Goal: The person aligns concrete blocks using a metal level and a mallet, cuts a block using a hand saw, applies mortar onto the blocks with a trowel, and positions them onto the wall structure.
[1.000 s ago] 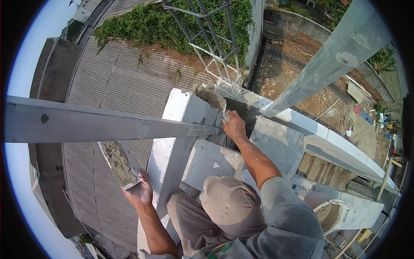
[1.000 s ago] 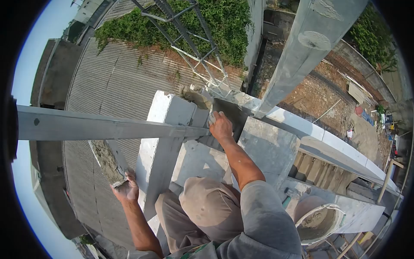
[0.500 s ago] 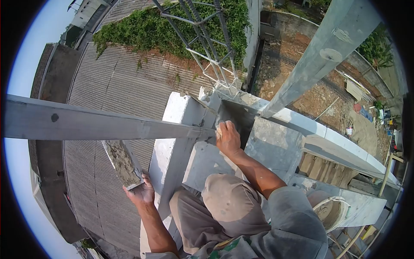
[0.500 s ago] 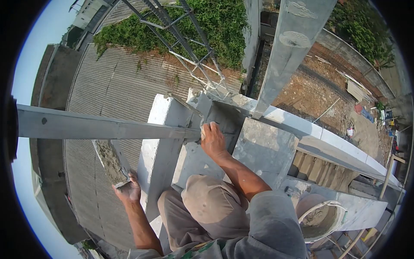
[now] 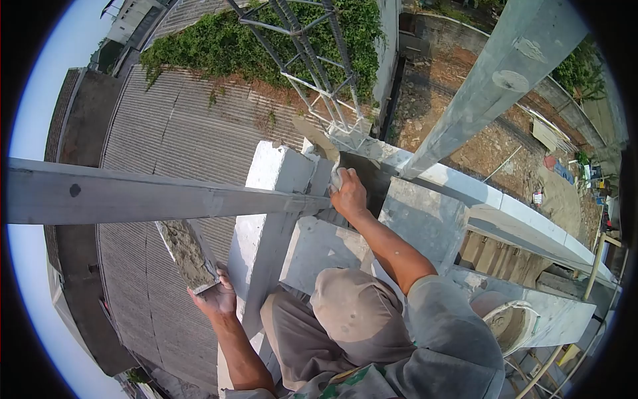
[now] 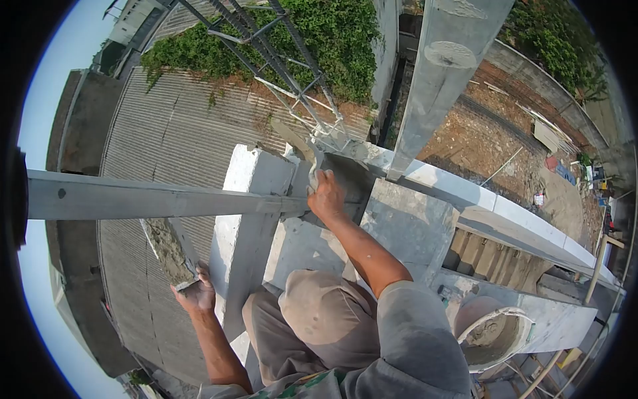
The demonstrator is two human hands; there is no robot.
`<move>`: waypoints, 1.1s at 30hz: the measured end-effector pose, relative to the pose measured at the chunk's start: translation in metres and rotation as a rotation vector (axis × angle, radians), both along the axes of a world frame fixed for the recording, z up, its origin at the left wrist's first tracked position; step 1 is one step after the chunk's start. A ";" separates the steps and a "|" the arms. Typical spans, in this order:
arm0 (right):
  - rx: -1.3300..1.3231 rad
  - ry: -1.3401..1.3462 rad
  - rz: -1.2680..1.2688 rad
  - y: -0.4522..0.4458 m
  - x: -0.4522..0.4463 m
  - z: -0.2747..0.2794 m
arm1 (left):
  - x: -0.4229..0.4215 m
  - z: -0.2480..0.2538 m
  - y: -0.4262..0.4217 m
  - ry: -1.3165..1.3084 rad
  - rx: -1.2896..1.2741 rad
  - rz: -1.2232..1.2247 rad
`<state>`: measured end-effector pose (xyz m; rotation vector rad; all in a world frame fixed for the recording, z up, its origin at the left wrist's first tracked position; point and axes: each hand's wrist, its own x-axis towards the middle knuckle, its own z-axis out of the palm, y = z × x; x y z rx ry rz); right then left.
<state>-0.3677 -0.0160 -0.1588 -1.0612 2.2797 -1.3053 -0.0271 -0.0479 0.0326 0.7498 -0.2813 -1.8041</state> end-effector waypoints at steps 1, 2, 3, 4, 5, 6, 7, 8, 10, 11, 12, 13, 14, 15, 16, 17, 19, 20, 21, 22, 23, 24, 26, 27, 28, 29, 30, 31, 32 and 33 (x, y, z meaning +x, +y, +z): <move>-0.025 0.041 -0.002 -0.010 0.003 -0.001 | -0.001 0.001 0.001 -0.004 0.007 -0.002; -0.049 0.083 -0.003 -0.019 0.007 -0.001 | 0.000 0.002 0.002 -0.008 0.015 -0.002; -0.072 0.124 -0.004 -0.025 0.012 0.000 | 0.000 0.002 0.002 -0.014 0.004 -0.005; -0.011 0.092 0.044 -0.027 0.019 0.004 | 0.001 0.000 0.001 -0.018 -0.008 -0.009; -0.004 0.089 0.072 -0.023 0.021 0.007 | 0.001 0.000 0.000 -0.021 -0.018 -0.012; 0.005 0.088 0.099 -0.017 0.024 0.010 | 0.001 0.000 0.000 -0.022 -0.021 -0.017; 0.014 0.087 0.129 -0.010 0.028 0.013 | 0.002 0.000 0.001 -0.022 -0.023 -0.021; 0.004 0.084 0.134 0.000 0.030 0.011 | 0.001 -0.001 0.001 -0.019 -0.026 -0.026; -0.011 0.077 0.138 0.033 0.031 0.005 | 0.001 0.000 0.001 -0.067 -0.028 -0.005; -0.018 0.083 0.124 0.051 0.029 0.002 | -0.001 0.000 0.000 -0.089 -0.030 0.005; -0.023 0.087 0.113 0.071 0.029 -0.001 | -0.003 0.000 0.002 -0.085 -0.022 0.007; -0.013 0.083 0.104 0.081 0.024 -0.002 | -0.005 0.002 0.002 -0.083 -0.017 0.011; -0.003 0.080 0.096 0.091 0.019 -0.001 | -0.006 0.004 0.003 -0.084 -0.013 0.017; 0.026 0.068 0.089 0.099 0.013 0.000 | -0.007 0.006 0.005 -0.083 -0.012 0.012; 0.053 0.059 0.081 0.102 0.010 0.002 | -0.009 0.008 0.005 -0.078 -0.014 0.005; 0.049 0.057 0.066 0.097 0.007 0.001 | -0.011 0.008 0.006 -0.074 -0.014 -0.003; 0.030 0.053 0.034 0.068 -0.004 -0.006 | -0.004 0.002 0.005 -0.043 -0.012 -0.012; 0.042 0.058 0.034 0.050 -0.009 -0.007 | -0.002 0.001 0.003 -0.031 -0.014 -0.016; 0.103 0.005 0.091 0.034 -0.014 -0.007 | 0.000 0.001 0.002 -0.052 -0.009 -0.002; 0.162 -0.047 0.148 0.019 -0.022 0.000 | -0.002 0.001 0.002 -0.071 -0.005 0.012; 0.221 -0.097 0.206 0.007 -0.028 0.007 | -0.003 0.002 0.002 -0.090 -0.001 0.026; 0.245 -0.068 0.243 -0.002 -0.034 0.012 | -0.005 0.003 0.001 -0.130 0.004 0.029; 0.299 -0.007 0.317 -0.012 -0.039 0.021 | -0.016 0.012 0.002 -0.162 -0.005 0.028; 0.277 0.006 0.310 -0.010 -0.038 0.025 | -0.018 0.015 0.004 -0.177 -0.005 0.030; 0.256 0.024 0.302 -0.007 -0.039 0.027 | -0.014 0.012 0.002 -0.170 -0.016 0.014; 0.236 0.042 0.292 -0.004 -0.040 0.030 | -0.012 0.010 0.001 -0.154 -0.009 0.011; 0.221 0.029 0.283 0.001 -0.039 0.040 | -0.011 0.009 0.002 -0.139 -0.001 0.008; 0.207 0.014 0.274 0.007 -0.037 0.053 | -0.011 0.009 0.002 -0.126 0.009 0.005; 0.193 -0.001 0.266 0.012 -0.033 0.060 | -0.010 0.008 0.002 -0.123 0.013 0.016; 0.164 0.011 0.248 0.016 -0.027 0.061 | -0.009 0.007 0.002 -0.121 0.015 0.027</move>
